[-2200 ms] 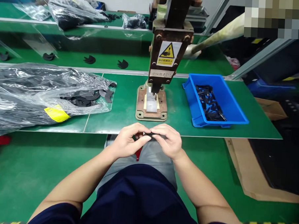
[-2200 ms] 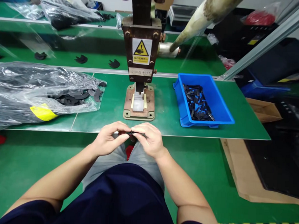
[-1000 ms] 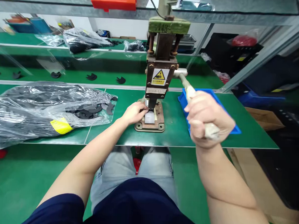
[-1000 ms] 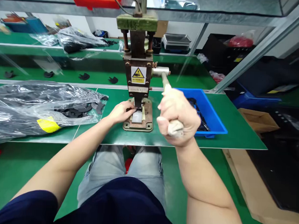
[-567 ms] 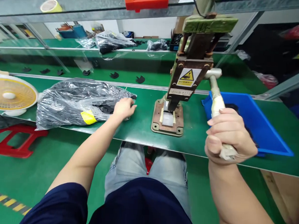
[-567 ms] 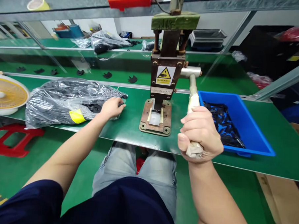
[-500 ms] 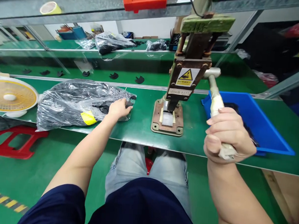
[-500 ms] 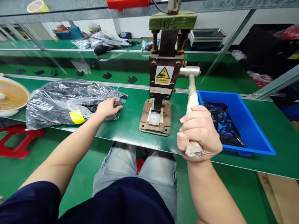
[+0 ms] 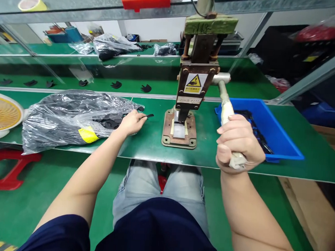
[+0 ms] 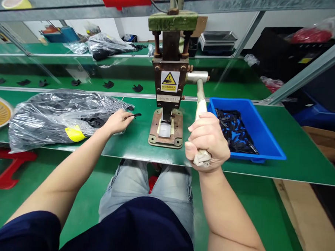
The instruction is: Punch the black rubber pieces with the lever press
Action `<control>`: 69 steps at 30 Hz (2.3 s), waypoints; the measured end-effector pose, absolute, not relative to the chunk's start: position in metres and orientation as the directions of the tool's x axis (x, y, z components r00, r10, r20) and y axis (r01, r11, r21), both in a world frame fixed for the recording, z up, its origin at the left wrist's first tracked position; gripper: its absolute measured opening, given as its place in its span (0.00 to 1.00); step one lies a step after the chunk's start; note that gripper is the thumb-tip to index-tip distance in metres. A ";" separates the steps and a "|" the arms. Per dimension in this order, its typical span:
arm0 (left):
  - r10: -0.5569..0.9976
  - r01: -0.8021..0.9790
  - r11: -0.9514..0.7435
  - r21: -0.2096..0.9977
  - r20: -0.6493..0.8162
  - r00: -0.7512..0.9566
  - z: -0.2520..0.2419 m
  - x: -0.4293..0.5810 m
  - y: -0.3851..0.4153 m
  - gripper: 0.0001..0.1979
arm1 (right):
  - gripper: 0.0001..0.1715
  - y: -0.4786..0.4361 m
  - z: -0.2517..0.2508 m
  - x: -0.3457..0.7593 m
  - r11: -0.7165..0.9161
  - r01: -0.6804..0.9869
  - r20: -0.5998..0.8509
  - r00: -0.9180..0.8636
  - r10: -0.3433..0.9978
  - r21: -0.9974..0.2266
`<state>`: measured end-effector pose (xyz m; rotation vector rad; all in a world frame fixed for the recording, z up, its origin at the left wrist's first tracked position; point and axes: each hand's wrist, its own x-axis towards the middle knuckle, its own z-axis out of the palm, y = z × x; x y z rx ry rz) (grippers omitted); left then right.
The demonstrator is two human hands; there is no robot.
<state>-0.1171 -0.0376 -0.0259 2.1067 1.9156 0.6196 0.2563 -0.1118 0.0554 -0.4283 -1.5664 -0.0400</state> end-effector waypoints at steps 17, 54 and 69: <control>0.977 0.104 -0.035 0.994 0.012 0.212 -0.031 -0.020 -0.027 0.38 | 0.18 -0.117 0.054 0.251 0.908 0.306 0.958 0.062 0.282 -0.287; 0.929 0.474 0.259 0.842 -0.351 0.116 -0.007 0.034 -0.012 0.17 | 0.20 -0.112 0.052 0.254 0.931 0.267 0.968 0.058 0.243 -0.250; 0.999 0.989 0.049 0.139 -0.020 -0.047 -0.014 -0.159 0.018 0.13 | 0.22 -0.103 0.045 0.252 0.947 0.242 0.972 0.150 0.181 -0.213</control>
